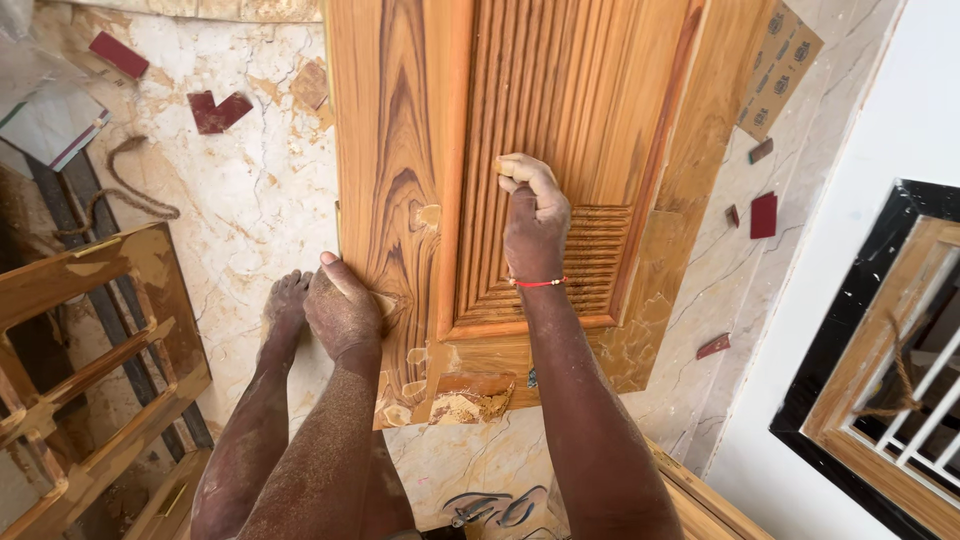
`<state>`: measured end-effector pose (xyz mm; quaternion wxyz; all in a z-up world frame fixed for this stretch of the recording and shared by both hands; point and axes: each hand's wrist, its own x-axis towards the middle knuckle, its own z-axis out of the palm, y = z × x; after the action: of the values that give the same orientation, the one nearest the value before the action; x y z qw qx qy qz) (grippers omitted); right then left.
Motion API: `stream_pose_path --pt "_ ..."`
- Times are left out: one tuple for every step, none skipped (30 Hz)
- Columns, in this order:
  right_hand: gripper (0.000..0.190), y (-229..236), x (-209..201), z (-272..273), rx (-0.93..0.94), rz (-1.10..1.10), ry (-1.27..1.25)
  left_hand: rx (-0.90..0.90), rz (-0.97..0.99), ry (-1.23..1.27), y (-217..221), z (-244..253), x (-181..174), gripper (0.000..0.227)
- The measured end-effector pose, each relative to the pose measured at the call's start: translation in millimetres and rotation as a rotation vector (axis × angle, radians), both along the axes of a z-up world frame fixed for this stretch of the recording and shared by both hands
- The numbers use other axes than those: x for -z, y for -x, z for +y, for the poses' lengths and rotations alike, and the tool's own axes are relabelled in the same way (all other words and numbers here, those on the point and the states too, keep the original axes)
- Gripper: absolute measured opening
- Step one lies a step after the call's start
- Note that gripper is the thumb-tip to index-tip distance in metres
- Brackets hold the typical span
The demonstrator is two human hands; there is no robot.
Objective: The person sands a wooden door panel using a sanding block and sandpaper. They work on the grooved center and the flat frame, switching between tools to smooth the surface.
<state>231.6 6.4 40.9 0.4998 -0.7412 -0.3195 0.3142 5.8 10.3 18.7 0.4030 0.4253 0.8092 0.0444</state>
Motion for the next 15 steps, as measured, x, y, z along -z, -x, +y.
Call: stream_pose_path --pt "0.030 -4.6 -1.2 -2.0 0.037 0.021 -0.019 -0.007 -0.006 0.021 -0.3 -0.8 0.9 0.082" --pt "0.031 -6.8 -2.1 -4.8 0.030 0.004 0.000 -0.014 -0.011 0.042 0.3 -0.9 1.3 0.081" --pt "0.031 -8.3 -2.5 -7.7 0.019 -0.012 0.018 -0.023 -0.016 0.063 0.8 -0.5 1.3 0.081" --pt "0.032 -9.0 -2.7 -11.8 0.009 -0.028 0.036 -0.016 -0.018 0.040 1.0 -0.7 0.4 0.080" --pt "0.030 -8.2 -2.8 -17.9 0.010 -0.034 0.040 -0.005 -0.023 0.018 1.0 0.1 -0.6 0.079" --pt "0.028 -6.5 -2.4 -25.6 0.011 -0.039 0.045 0.007 -0.027 -0.005 -0.6 1.5 -0.7 0.079" --pt "0.026 -3.3 -1.8 -35.1 0.009 -0.041 0.051 0.006 -0.031 -0.003 -1.5 2.1 -1.3 0.078" --pt "0.028 -2.0 -0.4 -44.8 0.042 -0.022 0.057 0.004 -0.035 -0.001 -2.1 2.9 -1.5 0.077" --pt "0.029 1.7 0.1 -57.9 0.080 0.000 0.069 0.008 -0.036 0.008 -1.0 1.7 -2.7 0.076" --pt "0.031 7.3 0.0 -71.8 0.118 0.021 0.080 0.009 -0.032 0.019 0.1 0.7 -3.8 0.076" --pt "0.030 12.8 -1.2 -85.2 0.138 0.013 0.131 0.009 -0.031 0.028 -0.9 0.7 -4.2 0.076" --pt "0.029 21.4 -3.6 -98.4 0.158 0.004 0.182 0.009 -0.031 0.038 -1.6 0.5 -5.2 0.076" --pt "0.028 26.9 -3.1 -105.3 0.169 -0.004 0.221 0.017 -0.045 0.007 -3.2 4.3 -4.6 0.078" --pt "0.028 31.9 -4.7 -113.1 0.213 0.070 0.167 0.024 -0.059 -0.024 -4.0 6.9 -4.6 0.079" --pt "0.027 38.3 -9.0 -124.5 0.255 0.149 0.122 0.030 -0.066 -0.048 -2.2 4.6 -6.9 0.080"
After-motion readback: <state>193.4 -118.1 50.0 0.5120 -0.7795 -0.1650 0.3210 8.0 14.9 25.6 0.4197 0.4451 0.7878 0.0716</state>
